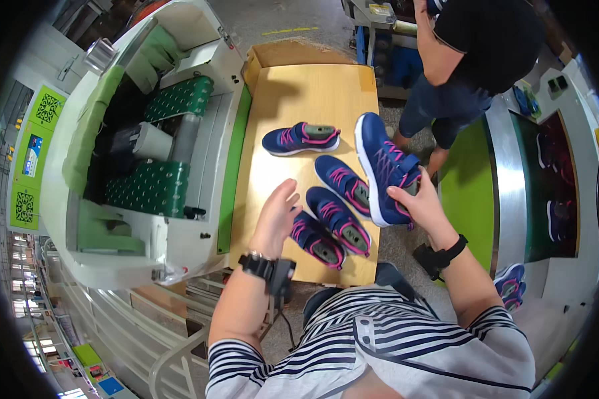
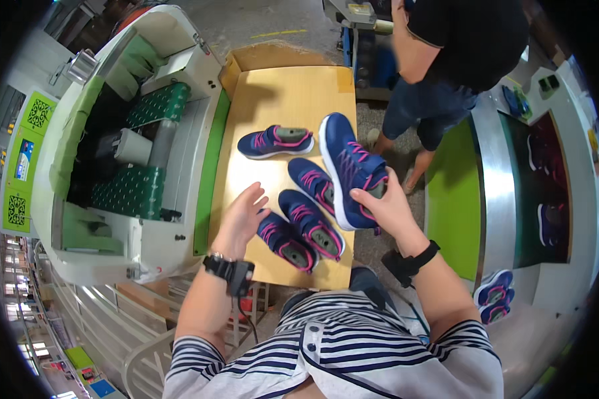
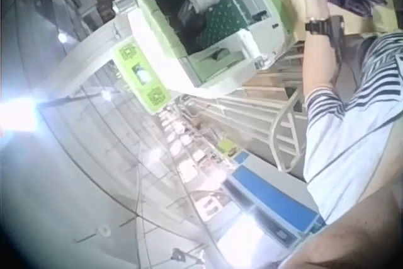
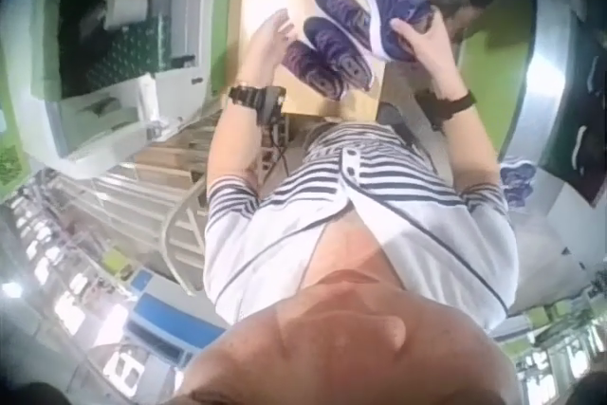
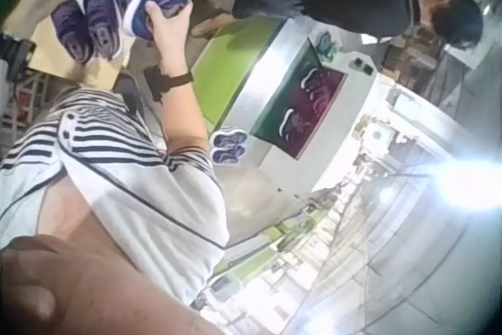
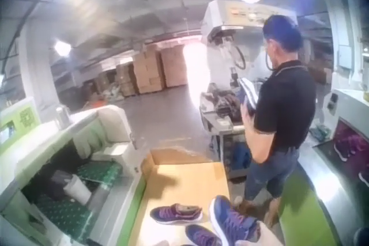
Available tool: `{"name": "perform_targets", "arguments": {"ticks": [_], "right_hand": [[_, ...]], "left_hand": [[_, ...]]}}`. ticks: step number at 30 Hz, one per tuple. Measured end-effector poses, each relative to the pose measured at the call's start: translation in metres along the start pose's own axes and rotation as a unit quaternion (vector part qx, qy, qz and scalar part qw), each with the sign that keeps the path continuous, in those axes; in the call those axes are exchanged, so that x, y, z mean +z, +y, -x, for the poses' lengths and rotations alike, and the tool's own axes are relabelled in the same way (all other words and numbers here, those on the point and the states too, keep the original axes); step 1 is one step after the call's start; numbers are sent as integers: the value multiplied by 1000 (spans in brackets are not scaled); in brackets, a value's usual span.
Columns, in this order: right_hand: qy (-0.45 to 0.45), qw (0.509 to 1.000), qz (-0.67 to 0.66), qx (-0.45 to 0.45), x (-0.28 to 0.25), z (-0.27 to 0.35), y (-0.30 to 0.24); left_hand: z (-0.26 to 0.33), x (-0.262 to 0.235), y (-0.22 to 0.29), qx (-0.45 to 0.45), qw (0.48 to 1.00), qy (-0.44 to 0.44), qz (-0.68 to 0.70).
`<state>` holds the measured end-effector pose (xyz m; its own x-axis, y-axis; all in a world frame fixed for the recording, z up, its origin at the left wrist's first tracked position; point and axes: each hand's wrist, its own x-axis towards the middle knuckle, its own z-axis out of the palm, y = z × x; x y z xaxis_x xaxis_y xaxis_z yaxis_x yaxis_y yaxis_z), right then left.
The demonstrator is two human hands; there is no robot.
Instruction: The person removes shoes from a conveyor belt to a table, where they are turned over and rearranged, before placing them back onto the conveyor belt.
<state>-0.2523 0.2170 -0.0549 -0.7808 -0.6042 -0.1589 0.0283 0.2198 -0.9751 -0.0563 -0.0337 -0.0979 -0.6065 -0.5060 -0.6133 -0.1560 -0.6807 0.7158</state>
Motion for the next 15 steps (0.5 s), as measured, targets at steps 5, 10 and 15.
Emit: {"name": "perform_targets", "arguments": {"ticks": [5, 10, 15], "right_hand": [[45, 978, 196, -62, -30, -60, 12], [-22, 912, 408, -25, -11, -105, 38], [-95, 888, 438, -103, 17, -87, 79]], "left_hand": [[-56, 48, 33, 126, 977, -1, -170], [-97, 79, -14, 230, 813, -170, -507], [-91, 76, -48, 223, 726, -170, -628]]}}
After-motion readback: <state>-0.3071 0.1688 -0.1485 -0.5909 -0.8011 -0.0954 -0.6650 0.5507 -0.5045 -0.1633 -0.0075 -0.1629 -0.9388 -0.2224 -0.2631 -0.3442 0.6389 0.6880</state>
